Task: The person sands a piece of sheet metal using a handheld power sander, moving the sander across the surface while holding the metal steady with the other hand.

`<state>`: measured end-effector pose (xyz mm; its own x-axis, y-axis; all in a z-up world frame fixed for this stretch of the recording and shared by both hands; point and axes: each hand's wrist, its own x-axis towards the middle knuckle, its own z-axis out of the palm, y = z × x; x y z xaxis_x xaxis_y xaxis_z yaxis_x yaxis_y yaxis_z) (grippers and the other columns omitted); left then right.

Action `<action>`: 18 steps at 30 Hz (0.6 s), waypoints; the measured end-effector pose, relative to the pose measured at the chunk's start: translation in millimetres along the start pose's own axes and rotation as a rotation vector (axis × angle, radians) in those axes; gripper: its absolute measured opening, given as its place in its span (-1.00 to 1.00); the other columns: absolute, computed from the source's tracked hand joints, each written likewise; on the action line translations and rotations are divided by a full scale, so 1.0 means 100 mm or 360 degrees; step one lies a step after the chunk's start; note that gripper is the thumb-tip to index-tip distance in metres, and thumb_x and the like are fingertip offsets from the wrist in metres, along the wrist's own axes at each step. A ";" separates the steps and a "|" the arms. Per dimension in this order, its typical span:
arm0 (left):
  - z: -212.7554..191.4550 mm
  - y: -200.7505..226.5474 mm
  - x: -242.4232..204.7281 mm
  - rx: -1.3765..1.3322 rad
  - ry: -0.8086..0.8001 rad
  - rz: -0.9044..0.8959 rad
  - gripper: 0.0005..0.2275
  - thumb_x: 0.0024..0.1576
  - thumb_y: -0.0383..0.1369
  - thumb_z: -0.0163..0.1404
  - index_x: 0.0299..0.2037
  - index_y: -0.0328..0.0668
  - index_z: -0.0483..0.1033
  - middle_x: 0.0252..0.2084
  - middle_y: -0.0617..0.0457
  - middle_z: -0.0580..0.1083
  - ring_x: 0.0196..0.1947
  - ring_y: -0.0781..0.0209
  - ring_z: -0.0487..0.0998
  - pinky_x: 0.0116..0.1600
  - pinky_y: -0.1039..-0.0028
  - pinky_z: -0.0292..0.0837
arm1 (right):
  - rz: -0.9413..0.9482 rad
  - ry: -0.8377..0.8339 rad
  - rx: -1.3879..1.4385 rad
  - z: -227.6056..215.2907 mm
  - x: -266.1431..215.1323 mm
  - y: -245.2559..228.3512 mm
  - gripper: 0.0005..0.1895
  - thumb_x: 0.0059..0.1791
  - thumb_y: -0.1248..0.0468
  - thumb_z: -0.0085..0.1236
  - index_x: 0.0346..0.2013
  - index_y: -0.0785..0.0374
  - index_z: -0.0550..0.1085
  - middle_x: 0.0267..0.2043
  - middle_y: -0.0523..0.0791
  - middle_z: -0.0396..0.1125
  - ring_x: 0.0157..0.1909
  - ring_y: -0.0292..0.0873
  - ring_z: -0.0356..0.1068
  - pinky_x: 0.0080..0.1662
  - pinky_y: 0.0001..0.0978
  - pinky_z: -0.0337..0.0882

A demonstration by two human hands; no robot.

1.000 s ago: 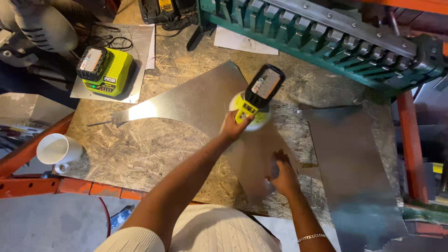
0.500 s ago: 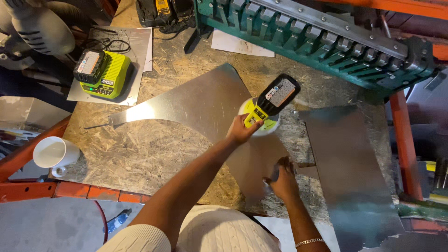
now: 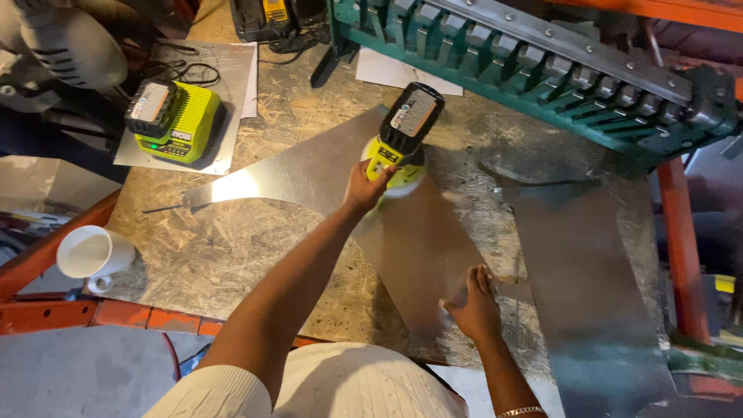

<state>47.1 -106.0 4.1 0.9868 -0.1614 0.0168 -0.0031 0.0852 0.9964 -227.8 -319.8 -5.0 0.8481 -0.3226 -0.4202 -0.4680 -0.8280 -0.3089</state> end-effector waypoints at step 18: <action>-1.10 0.08 -1.09 -0.0351 0.0063 0.0082 -0.70 0.12 -0.46 0.16 -0.65 -0.26 0.39 -0.85 0.06 0.27 -0.86 0.37 0.27 -0.68 0.63 0.19 | -0.0073 0.0106 -0.0164 0.20 0.10 0.20 0.08 -0.22 -0.25 0.31 0.44 0.15 0.13 0.58 -0.01 -0.08 0.53 0.19 -0.01 0.19 0.34 0.37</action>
<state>-42.9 21.0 1.2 0.9918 -0.1130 0.0596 -0.0224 0.3057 0.9519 -233.9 -329.8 -32.5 0.8844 -0.3100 -0.3490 -0.4030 -0.8843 -0.2357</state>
